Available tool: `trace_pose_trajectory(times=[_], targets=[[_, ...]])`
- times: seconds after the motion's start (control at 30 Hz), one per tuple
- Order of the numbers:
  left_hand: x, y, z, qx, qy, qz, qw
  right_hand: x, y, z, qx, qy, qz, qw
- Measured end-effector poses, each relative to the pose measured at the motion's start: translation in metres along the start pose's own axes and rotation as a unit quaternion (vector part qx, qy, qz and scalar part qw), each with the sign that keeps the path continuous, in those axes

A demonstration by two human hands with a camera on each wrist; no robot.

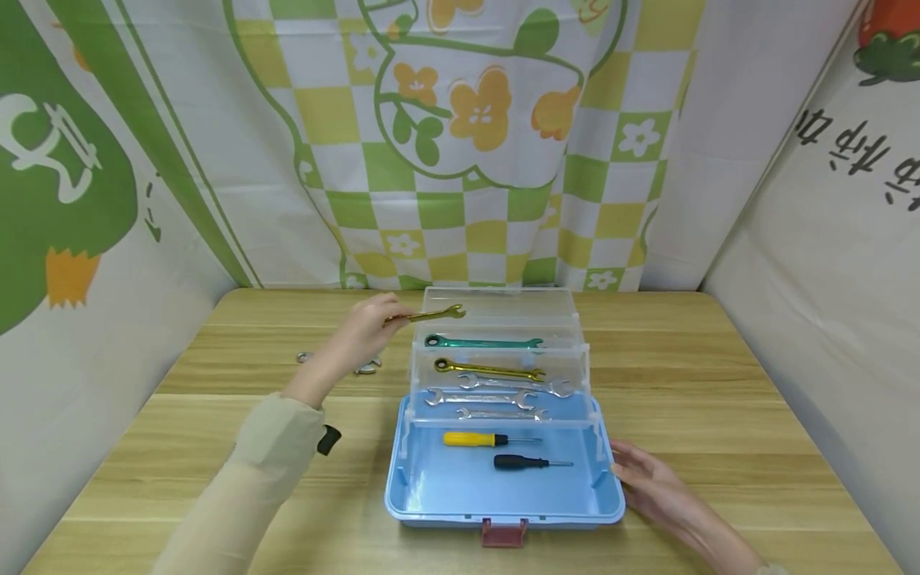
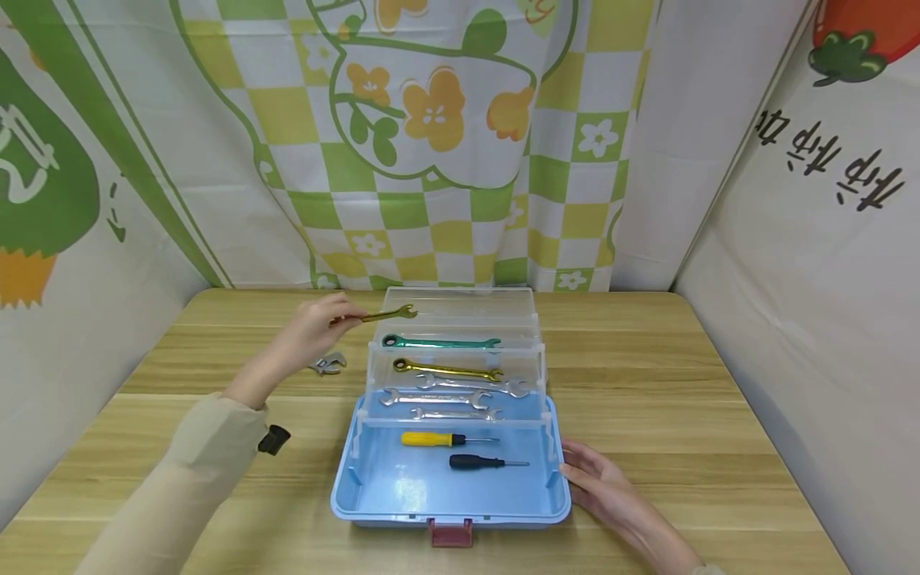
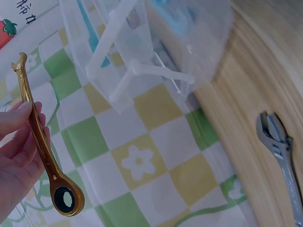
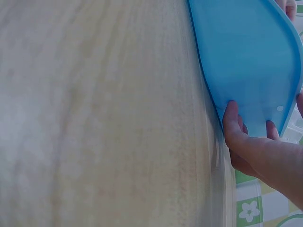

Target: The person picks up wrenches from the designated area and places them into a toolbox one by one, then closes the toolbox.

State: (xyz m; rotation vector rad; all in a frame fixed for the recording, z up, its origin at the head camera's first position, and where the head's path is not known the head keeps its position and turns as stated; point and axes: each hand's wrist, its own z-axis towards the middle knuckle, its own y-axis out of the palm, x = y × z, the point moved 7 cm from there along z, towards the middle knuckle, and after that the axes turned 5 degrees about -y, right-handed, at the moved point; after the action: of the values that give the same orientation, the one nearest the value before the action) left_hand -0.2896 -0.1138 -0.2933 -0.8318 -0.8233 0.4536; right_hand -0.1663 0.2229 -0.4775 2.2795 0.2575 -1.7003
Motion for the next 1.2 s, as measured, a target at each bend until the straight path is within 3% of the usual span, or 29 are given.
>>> trace_pose_trajectory(times=[0.13, 0.47, 1.2], targets=[[0.006, 0.009, 0.013, -0.02, -0.007, 0.005, 0.9998, 0.0, 0.0, 0.0, -0.001, 0.001, 0.004, 1.0], [0.022, 0.024, 0.035, -0.041, 0.012, 0.019, 0.9989, 0.0, 0.0, 0.002, 0.007, 0.01, 0.004, 1.0], [0.048, 0.064, 0.065, -0.105, 0.034, 0.016, 0.9938, -0.001, 0.001, 0.0, -0.012, -0.008, 0.011, 1.0]])
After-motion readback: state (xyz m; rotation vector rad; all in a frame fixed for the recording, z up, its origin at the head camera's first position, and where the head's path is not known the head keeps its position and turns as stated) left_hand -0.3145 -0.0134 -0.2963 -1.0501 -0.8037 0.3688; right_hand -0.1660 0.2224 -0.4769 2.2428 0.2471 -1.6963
